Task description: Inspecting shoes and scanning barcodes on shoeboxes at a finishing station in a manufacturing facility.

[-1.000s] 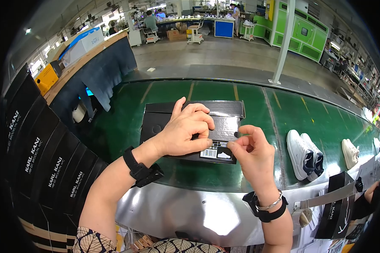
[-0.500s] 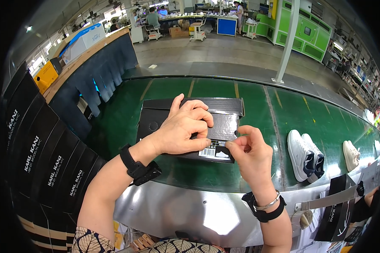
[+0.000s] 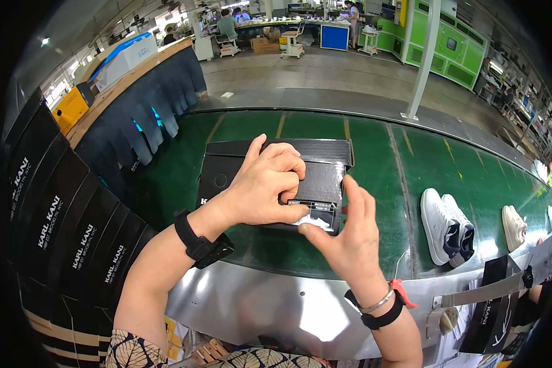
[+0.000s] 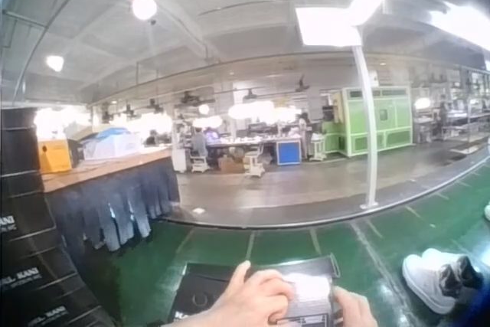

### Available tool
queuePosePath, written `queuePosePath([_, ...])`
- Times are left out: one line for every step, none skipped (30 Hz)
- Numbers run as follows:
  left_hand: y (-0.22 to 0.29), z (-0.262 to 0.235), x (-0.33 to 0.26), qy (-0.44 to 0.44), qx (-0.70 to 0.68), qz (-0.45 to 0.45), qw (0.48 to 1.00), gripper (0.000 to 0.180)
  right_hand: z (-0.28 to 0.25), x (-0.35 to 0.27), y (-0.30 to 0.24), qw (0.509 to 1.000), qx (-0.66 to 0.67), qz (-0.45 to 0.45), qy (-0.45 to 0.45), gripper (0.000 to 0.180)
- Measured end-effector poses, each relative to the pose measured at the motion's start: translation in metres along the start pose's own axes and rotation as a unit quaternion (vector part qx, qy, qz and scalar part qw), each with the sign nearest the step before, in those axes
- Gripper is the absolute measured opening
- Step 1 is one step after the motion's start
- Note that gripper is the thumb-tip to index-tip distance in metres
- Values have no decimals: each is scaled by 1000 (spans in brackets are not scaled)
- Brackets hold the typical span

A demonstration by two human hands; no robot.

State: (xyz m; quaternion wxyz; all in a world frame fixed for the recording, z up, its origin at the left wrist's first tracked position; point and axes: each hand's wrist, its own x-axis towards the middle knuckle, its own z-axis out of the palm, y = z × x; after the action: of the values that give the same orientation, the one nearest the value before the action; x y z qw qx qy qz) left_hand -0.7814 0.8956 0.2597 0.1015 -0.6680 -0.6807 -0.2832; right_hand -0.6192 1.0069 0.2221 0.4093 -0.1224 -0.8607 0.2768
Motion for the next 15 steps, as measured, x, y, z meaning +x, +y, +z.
queuePosePath([0, 0, 0, 8, 2, -4, 1000, 37, 5, 0, 1, 999, -27, -18, 9, 79])
queuePosePath([-2, 0, -1, 7, 3, -5, 1000, 37, 8, 1, 0, 999, -25, -18, 8, 79])
queuePosePath([-6, 0, -4, 22, 13, -6, 1000, 35, 11, 3, -1, 1000, -16, 19, 10, 78])
queuePosePath([-9, 0, -5, 37, 23, -7, 999, 33, 14, 6, -2, 998, -7, 56, 12, 77])
queuePosePath([-10, 1, -6, 36, 23, -7, 999, 33, 16, 9, -1, 997, -11, 66, 26, 69])
queuePosePath([-10, 2, -6, 74, 18, 3, 997, 27, 19, 10, 2, 997, -10, 67, 26, 69])
queuePosePath([-10, 4, -6, 111, 14, 12, 994, 24, 22, 12, 6, 992, 46, 110, 39, 62])
queuePosePath([-13, 5, -7, 110, 15, 11, 994, 24, 24, 12, 9, 982, 103, 153, 51, 56])
queuePosePath([-15, 6, -6, 115, 38, 23, 992, 24, 26, 12, 9, 981, 114, 144, 65, 44])
queuePosePath([-18, 6, -6, 120, 62, 34, 990, 28, 26, 11, 9, 981, 115, 143, 65, 44])
queuePosePath([-18, 6, -6, 102, 71, 20, 992, 36, 26, 9, 11, 985, 104, 121, 69, 41])
queuePosePath([-17, 6, -8, 101, 70, 19, 992, 36, 27, 6, 13, 988, 93, 99, 74, 38])
queuePosePath([-14, 5, -9, 87, 87, -1, 992, 42, 28, 3, 14, 988, 99, 96, 74, 37])
queuePosePath([-12, 4, -10, 74, 103, -22, 992, 48, 29, 0, 12, 988, 99, 97, 74, 37])
queuePosePath([-11, 2, -11, 73, 103, -23, 992, 48, 30, -2, 9, 992, 84, 75, 59, 40])
